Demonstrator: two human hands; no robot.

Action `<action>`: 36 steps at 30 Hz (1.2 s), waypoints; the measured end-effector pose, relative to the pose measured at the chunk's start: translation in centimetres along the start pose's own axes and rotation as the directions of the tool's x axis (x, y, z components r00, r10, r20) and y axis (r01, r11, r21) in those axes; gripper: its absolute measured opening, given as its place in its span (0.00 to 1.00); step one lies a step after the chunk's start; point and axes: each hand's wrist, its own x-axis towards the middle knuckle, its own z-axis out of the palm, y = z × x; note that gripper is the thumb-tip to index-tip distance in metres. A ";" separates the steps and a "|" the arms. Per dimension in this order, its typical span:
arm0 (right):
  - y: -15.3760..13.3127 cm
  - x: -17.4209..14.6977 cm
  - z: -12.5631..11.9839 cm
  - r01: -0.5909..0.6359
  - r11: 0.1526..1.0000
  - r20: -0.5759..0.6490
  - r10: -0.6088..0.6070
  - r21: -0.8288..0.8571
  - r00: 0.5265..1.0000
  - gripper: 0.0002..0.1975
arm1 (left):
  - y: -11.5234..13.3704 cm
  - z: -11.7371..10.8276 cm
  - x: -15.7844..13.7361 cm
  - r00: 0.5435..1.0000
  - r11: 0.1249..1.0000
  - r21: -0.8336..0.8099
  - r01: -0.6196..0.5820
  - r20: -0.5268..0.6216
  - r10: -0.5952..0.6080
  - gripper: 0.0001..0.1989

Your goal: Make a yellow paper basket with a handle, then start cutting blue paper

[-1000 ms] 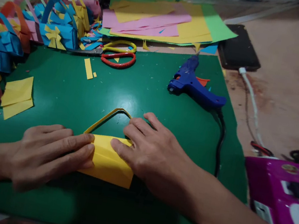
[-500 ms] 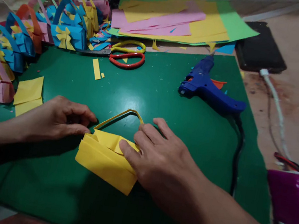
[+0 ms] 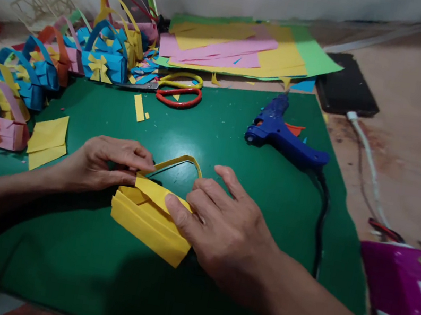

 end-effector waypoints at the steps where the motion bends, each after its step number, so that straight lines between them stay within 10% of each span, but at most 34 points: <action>1: 0.1 0.1 -0.2 0.005 1.000 -0.002 -0.005 0.003 1.000 0.18 | 0.0 0.0 0.1 1.000 0.999 -0.038 0.015 0.025 -0.015 0.10; 11: 0.6 0.4 -1.7 -0.044 0.996 -0.055 0.048 0.076 0.997 0.19 | 1.1 1.1 0.4 0.976 0.945 -0.255 0.206 -0.009 -0.216 0.09; 27: -0.6 0.4 -3.6 -0.098 0.959 -0.025 0.108 0.266 0.994 0.20 | 3.9 2.8 -0.2 0.993 0.958 -0.279 0.073 -0.068 -0.095 0.10; 36: -0.4 1.1 -4.3 -0.441 0.776 0.024 0.484 0.452 0.875 0.09 | 3.7 2.6 -0.7 0.974 0.947 -0.299 0.117 -0.152 -0.169 0.12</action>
